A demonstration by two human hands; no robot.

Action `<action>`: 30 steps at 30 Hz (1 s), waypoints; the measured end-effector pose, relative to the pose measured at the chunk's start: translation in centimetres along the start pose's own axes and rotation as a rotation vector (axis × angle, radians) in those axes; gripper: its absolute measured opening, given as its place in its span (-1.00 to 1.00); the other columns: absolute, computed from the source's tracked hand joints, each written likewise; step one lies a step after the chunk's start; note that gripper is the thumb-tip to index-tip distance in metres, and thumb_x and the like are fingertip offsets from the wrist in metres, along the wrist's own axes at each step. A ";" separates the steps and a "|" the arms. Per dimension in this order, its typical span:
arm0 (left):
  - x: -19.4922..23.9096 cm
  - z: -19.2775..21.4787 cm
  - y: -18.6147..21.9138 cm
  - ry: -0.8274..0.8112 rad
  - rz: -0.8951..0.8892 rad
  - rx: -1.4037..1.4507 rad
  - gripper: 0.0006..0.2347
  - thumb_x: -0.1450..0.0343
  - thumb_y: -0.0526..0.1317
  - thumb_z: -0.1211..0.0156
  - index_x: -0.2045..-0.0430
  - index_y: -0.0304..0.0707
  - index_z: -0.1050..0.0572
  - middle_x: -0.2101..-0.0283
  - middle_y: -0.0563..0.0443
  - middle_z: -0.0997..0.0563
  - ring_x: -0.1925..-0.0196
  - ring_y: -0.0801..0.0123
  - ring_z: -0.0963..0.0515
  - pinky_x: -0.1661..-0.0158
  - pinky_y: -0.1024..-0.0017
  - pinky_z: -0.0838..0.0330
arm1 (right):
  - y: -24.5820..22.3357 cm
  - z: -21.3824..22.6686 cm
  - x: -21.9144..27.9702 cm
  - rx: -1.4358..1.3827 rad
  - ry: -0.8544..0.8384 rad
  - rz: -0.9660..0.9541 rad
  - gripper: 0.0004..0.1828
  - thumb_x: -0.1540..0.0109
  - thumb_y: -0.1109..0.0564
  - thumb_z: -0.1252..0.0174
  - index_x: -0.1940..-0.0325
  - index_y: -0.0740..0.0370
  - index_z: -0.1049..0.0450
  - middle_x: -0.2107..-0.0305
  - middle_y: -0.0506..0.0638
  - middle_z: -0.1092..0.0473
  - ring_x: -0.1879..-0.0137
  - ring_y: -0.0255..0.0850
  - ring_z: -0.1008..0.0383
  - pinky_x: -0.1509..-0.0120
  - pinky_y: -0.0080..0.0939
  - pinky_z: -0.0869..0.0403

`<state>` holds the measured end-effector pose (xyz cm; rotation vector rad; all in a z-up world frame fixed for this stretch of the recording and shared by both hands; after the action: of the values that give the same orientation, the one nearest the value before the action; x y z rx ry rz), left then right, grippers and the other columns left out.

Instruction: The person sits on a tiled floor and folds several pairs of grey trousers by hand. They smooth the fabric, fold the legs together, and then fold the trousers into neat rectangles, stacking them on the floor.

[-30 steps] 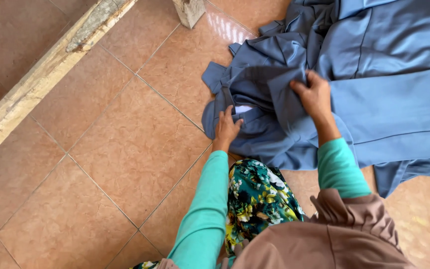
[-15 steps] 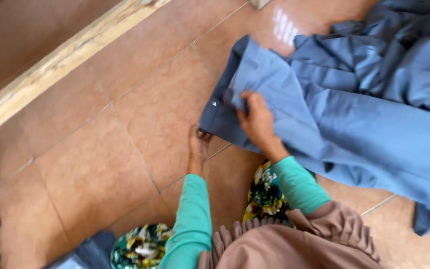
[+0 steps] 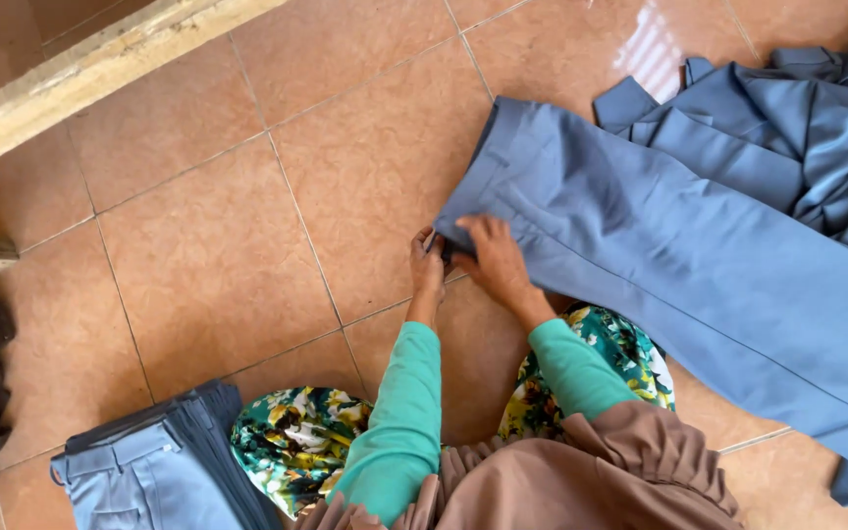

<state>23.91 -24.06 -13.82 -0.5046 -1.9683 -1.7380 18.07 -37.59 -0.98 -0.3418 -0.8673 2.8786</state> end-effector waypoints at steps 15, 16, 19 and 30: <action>6.0 -3.0 3.2 -0.058 0.139 -0.192 -0.23 -0.12 0.09 -0.65 -0.17 -0.25 -0.43 -0.06 -0.42 -0.56 0.08 -0.28 -0.66 0.35 0.04 -0.68 | 3.7 -3.8 7.9 0.330 -0.482 -0.323 -0.20 -0.34 0.11 -0.04 -0.64 -0.19 0.07 -0.55 0.01 0.08 -0.66 -0.01 0.23 -0.51 0.56 0.07; 4.5 -2.8 1.5 -0.061 0.138 -0.190 -0.23 -0.12 0.09 -0.65 -0.17 -0.25 -0.43 -0.06 -0.42 -0.56 0.08 -0.28 -0.66 0.35 0.04 -0.68 | 3.5 -4.0 7.6 0.333 -0.480 -0.324 -0.20 -0.34 0.11 -0.04 -0.64 -0.19 0.07 -0.55 0.01 0.08 -0.66 -0.01 0.23 -0.51 0.56 0.07; 1.9 -1.1 -0.3 0.053 0.098 -0.196 -0.43 -0.34 0.00 -0.42 -0.04 -0.59 -0.44 0.03 -0.59 -0.54 0.18 -0.29 -0.68 0.40 0.10 -0.70 | 2.7 -5.1 6.8 0.345 -0.509 -0.300 -0.19 -0.33 0.19 0.03 -0.64 -0.21 0.09 -0.55 0.02 0.08 -0.66 0.01 0.21 -0.52 0.49 -0.01; -15.8 26.9 -5.6 0.637 -0.043 -0.473 -0.41 -0.21 0.22 -0.47 0.03 -0.19 -0.58 0.00 -0.14 -0.66 -0.14 0.16 -0.62 -0.20 0.22 -0.46 | -8.0 -16.6 6.3 0.313 -0.603 0.028 -0.18 -0.28 0.26 0.05 -0.60 -0.22 0.00 -0.52 -0.05 -0.01 -0.64 -0.06 0.10 -0.39 0.33 -0.26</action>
<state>31.19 2.34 -29.84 -0.0295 -1.1404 -2.0673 16.42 -21.03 -11.16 0.5739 -0.4454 3.1098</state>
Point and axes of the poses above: each hand's wrist, its own x-axis away from the middle knuckle, its own z-axis out of the back of the hand, y = z × x, the point moved 5 cm from there along -x, towards the middle knuckle
